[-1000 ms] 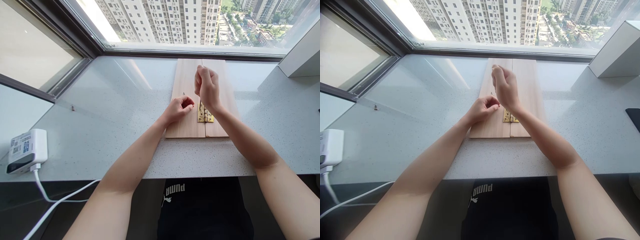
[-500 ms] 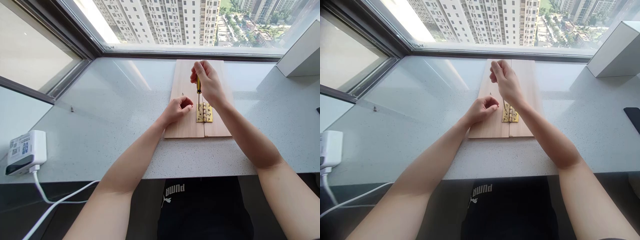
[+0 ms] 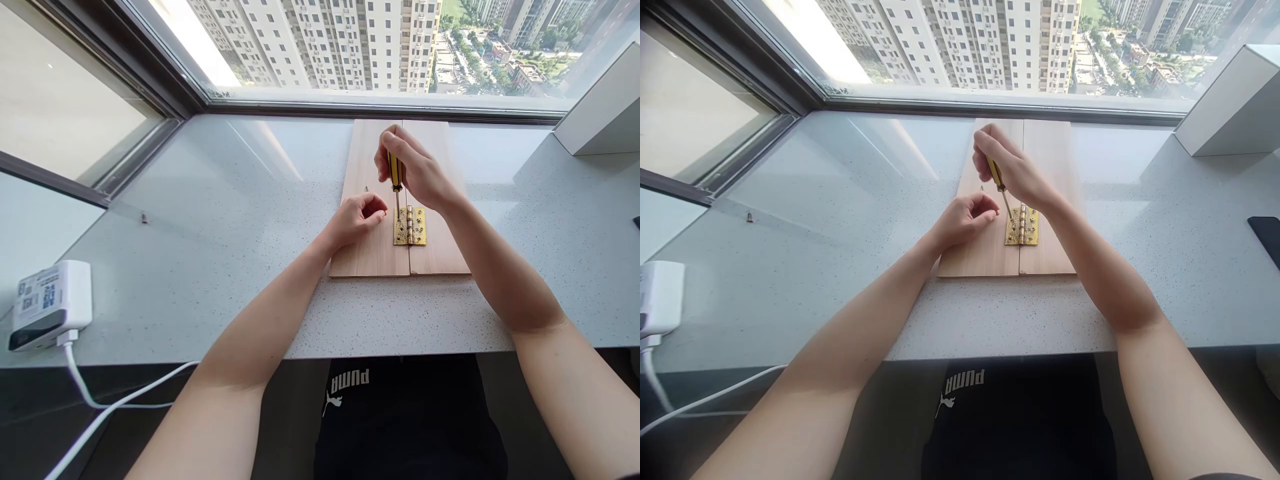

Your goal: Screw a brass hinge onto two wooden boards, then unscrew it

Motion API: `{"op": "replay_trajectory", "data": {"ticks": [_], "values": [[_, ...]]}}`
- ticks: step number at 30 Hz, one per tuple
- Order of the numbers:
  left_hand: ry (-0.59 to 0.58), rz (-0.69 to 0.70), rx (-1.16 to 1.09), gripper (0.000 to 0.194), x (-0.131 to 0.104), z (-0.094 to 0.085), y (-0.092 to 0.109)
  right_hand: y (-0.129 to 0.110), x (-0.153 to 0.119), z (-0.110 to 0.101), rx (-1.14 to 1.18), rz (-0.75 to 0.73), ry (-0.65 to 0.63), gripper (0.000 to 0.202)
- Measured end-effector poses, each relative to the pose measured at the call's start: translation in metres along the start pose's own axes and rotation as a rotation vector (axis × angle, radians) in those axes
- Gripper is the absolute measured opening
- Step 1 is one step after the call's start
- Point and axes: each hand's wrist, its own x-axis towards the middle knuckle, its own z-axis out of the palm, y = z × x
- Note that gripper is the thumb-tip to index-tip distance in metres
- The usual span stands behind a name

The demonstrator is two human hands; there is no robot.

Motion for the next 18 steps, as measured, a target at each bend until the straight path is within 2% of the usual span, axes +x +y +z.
{"op": "replay_trajectory", "data": {"ticks": [4,10,12,14,16,18], "values": [[0.006,-0.007,0.002,0.03,-0.001,0.0,0.0,0.006,0.002,0.007,-0.12,-0.01,0.25,0.045],[-0.007,0.005,-0.011,0.028,-0.001,0.0,-0.001,0.003,-0.006,0.037,-0.069,-0.107,0.38,0.064],[-0.006,0.008,-0.008,0.028,-0.001,0.0,-0.001,-0.001,-0.007,0.04,-0.025,-0.079,0.31,0.074],[-0.003,0.007,-0.001,0.028,-0.001,-0.001,0.0,-0.006,-0.006,0.036,0.001,-0.019,0.138,0.08],[-0.002,0.002,0.004,0.029,-0.001,-0.001,0.001,-0.008,-0.004,0.027,0.018,0.047,-0.021,0.078],[-0.004,-0.002,0.007,0.03,-0.001,-0.001,0.002,-0.009,-0.003,0.017,0.048,0.08,-0.07,0.067]]}}
